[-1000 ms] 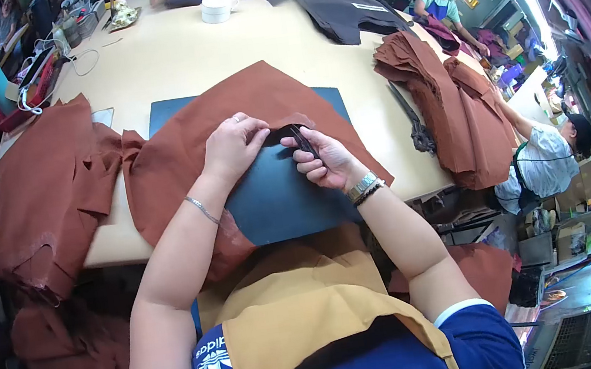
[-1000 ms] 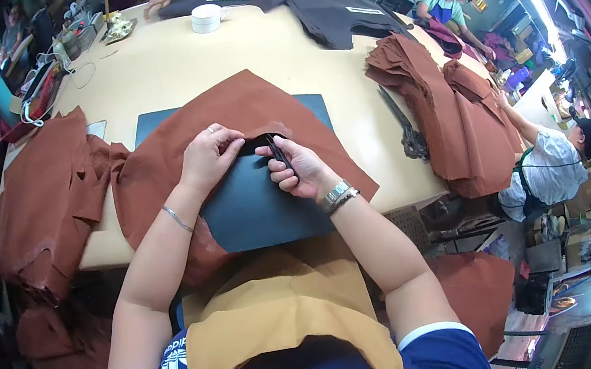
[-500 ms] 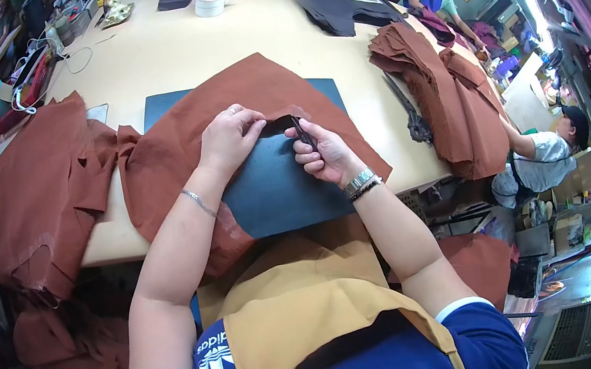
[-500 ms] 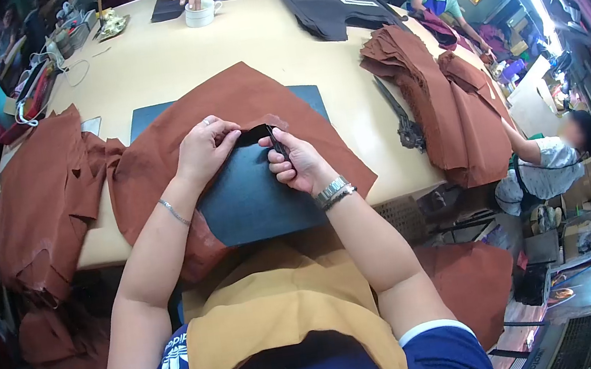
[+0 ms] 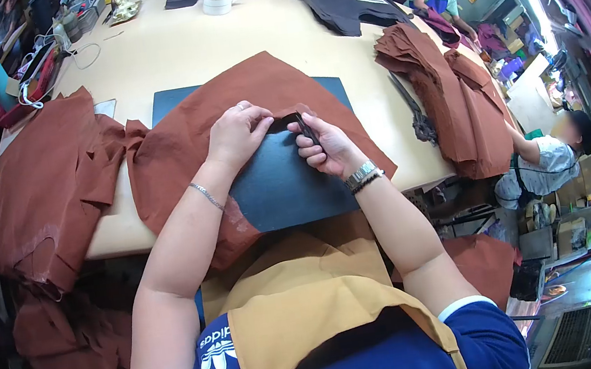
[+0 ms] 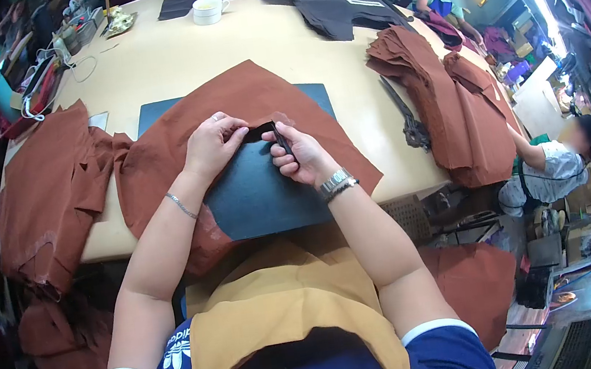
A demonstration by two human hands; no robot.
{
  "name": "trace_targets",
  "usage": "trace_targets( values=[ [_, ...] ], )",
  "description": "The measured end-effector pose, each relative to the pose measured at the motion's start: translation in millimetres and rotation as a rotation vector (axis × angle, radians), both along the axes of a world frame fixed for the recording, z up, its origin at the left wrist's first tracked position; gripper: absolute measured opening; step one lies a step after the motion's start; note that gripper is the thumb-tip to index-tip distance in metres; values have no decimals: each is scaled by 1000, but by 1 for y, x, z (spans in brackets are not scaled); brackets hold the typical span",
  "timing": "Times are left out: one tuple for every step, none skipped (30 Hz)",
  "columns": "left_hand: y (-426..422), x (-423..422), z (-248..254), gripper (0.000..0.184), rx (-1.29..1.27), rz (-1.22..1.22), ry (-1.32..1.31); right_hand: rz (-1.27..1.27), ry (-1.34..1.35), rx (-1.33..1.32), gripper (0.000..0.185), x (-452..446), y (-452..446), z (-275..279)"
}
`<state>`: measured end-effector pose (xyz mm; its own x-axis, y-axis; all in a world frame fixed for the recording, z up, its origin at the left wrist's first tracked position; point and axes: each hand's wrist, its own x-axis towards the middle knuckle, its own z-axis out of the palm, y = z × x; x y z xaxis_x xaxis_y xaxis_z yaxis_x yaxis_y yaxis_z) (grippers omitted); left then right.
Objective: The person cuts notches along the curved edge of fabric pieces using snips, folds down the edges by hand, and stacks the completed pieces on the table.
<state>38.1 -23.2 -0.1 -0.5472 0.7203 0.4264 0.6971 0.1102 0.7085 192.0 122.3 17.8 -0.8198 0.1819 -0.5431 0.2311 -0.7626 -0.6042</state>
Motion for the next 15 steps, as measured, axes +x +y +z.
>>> trace_targets(
  values=[
    [0,-1,-1,9,-2,-1,-16,-6,-7,19,31,-5,-1,0],
    [1,-1,-2,9,-3,0,-34,-10,-15,38,32,-7,-1,0],
    [1,0,-2,9,0,-3,-32,-22,-10,54,32,-5,-1,-1],
    [1,-1,-3,9,3,-4,-31,-30,-4,72,32,-3,-3,-3],
    [0,-1,-3,9,7,0,-31,-35,1,89,32,-2,-5,-4],
    [0,-2,-3,9,7,0,-25,-33,1,80,32,0,-6,-3],
    [0,-2,-3,9,7,0,-19,-31,2,71,32,2,-7,-1],
    [0,-2,-3,9,5,-3,-12,-33,4,59,32,3,-7,-1],
    [-1,-1,-2,9,-5,3,-21,-12,0,46,31,1,-6,-1],
    [-1,0,-1,9,-16,4,-27,4,-2,32,31,-2,-4,0],
    [-1,0,0,9,-26,4,-32,18,-2,19,30,-4,-2,0],
    [0,0,0,9,-24,3,-31,3,-6,32,30,-4,-2,-1],
    [1,1,0,9,-23,4,-32,-10,-10,43,30,-6,-3,-2],
    [0,0,-1,9,-23,7,-32,-21,-14,54,30,-7,-4,-3],
    [-1,0,-1,9,-21,3,-43,-21,-4,66,31,-5,-6,-4]
  ],
)
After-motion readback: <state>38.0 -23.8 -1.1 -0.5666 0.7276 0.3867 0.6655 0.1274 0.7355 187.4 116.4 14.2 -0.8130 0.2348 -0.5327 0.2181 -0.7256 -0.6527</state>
